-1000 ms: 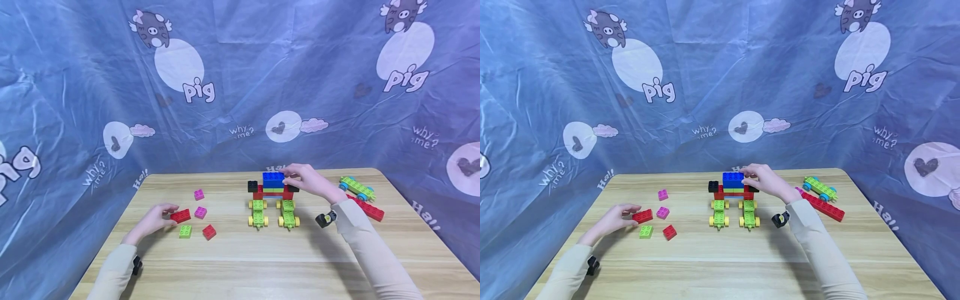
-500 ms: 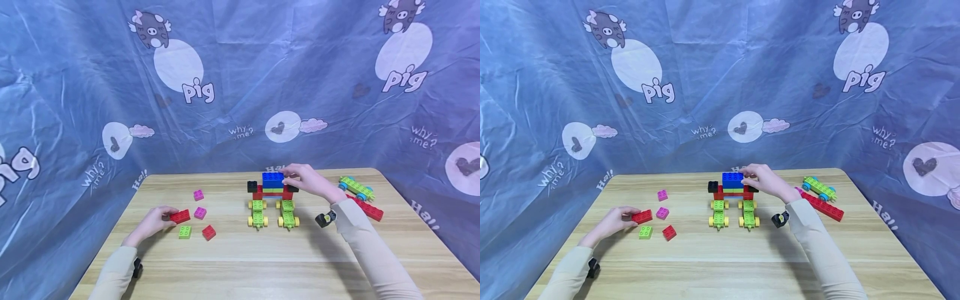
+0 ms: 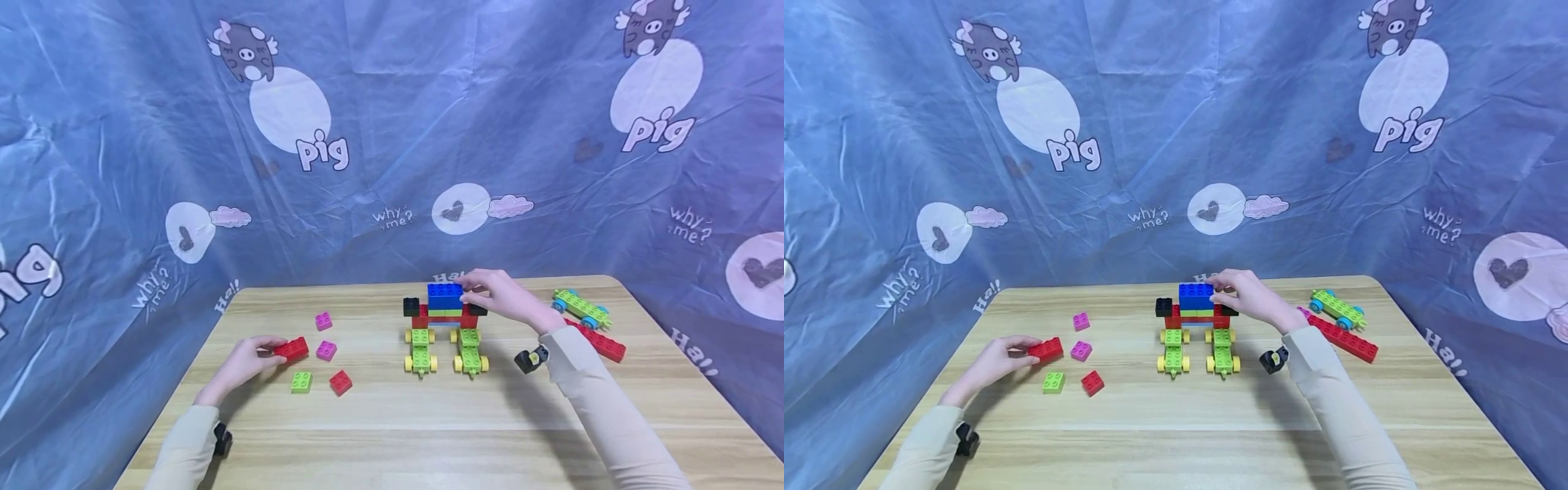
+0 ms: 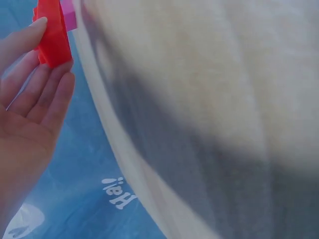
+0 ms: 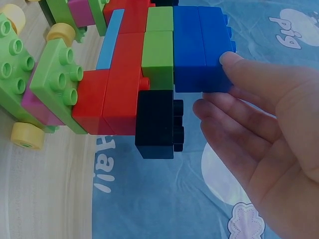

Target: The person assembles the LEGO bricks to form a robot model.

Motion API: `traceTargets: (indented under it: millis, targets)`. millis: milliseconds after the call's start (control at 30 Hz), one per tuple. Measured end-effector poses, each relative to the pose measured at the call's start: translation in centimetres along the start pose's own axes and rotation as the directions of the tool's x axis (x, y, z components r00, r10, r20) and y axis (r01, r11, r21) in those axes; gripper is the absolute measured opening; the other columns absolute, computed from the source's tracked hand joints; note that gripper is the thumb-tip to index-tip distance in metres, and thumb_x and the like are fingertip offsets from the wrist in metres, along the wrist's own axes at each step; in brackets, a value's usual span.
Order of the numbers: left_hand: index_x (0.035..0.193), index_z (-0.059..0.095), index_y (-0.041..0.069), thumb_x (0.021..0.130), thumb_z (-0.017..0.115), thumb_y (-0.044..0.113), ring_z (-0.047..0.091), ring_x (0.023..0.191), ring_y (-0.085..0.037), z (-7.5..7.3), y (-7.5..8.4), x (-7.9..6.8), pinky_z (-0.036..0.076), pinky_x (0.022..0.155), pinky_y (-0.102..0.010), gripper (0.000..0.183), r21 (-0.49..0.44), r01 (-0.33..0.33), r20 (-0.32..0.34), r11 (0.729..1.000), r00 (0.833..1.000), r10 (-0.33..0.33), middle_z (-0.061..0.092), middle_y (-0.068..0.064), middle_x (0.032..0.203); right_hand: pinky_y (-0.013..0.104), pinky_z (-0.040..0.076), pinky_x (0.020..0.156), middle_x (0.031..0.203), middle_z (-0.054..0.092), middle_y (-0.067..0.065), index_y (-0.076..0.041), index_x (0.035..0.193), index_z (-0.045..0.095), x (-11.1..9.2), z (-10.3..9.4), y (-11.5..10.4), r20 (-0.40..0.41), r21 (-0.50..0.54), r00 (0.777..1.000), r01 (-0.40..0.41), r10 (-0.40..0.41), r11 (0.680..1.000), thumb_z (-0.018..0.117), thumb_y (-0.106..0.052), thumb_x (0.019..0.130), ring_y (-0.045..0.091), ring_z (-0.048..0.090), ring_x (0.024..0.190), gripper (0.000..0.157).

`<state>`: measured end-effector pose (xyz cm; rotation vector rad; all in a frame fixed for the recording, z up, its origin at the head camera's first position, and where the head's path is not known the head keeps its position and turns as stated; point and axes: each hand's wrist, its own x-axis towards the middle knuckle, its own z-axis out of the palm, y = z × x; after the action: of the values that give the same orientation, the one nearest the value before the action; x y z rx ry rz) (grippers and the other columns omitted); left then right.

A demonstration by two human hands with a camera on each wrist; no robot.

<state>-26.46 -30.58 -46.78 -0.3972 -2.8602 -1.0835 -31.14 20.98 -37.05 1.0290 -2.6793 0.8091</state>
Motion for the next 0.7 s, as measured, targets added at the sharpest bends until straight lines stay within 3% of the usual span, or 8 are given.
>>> traceTargets:
  millis: [133, 300, 533, 700]
  targets:
    - [0.114, 0.064, 0.0, 0.08, 0.073, 0.016, 0.066, 0.099, -0.031, -0.5, 0.5, 0.2, 0.056, 0.083, -0.035, 0.039, -0.032, 0.003, -0.038, 0.999, 0.999, -0.004, 0.068, -0.02, 0.11, 0.038, 0.057, 0.084, 0.105, 0.068, 0.01, -0.003, 0.123, 0.06, 0.0, 0.0, 0.0, -0.001, -0.006, 1.0, 0.001, -0.001, 1.0, 0.065, -0.019, 0.088, 0.023, 0.066, 0.095, 0.039]
    - [0.116, 0.063, 0.0, 0.08, 0.073, 0.015, 0.067, 0.098, -0.033, -0.7, 1.4, 0.6, 0.057, 0.081, -0.028, 0.04, -0.081, 0.009, -0.06, 0.997, 0.998, -0.014, 0.067, -0.022, 0.111, 0.038, 0.056, 0.084, 0.105, 0.068, 0.009, -0.002, 0.123, 0.059, -0.1, 0.0, -0.1, 0.004, -0.004, 1.0, -0.001, 0.001, 1.0, 0.065, -0.019, 0.088, 0.022, 0.066, 0.095, 0.039]
    - [0.117, 0.063, 0.002, 0.081, 0.072, 0.015, 0.066, 0.101, -0.033, -0.3, 2.4, 1.5, 0.056, 0.081, -0.023, 0.04, -0.104, -0.015, -0.086, 0.994, 0.996, 0.006, 0.067, -0.02, 0.112, 0.038, 0.056, 0.085, 0.105, 0.068, 0.009, -0.001, 0.122, 0.059, -0.1, 0.1, -0.1, 0.0, 0.003, 1.0, 0.012, -0.012, 1.0, 0.065, -0.018, 0.088, 0.022, 0.066, 0.094, 0.039]
    - [0.118, 0.062, 0.001, 0.081, 0.072, 0.013, 0.065, 0.103, -0.035, 0.1, 3.9, 2.1, 0.057, 0.08, -0.023, 0.04, -0.173, -0.015, -0.08, 0.985, 0.997, 0.001, 0.066, -0.022, 0.114, 0.037, 0.057, 0.084, 0.103, 0.068, 0.01, -0.001, 0.122, 0.06, -0.1, 0.1, 0.0, -0.008, -0.002, 1.0, 0.019, -0.019, 1.0, 0.065, -0.017, 0.087, 0.022, 0.066, 0.093, 0.038]
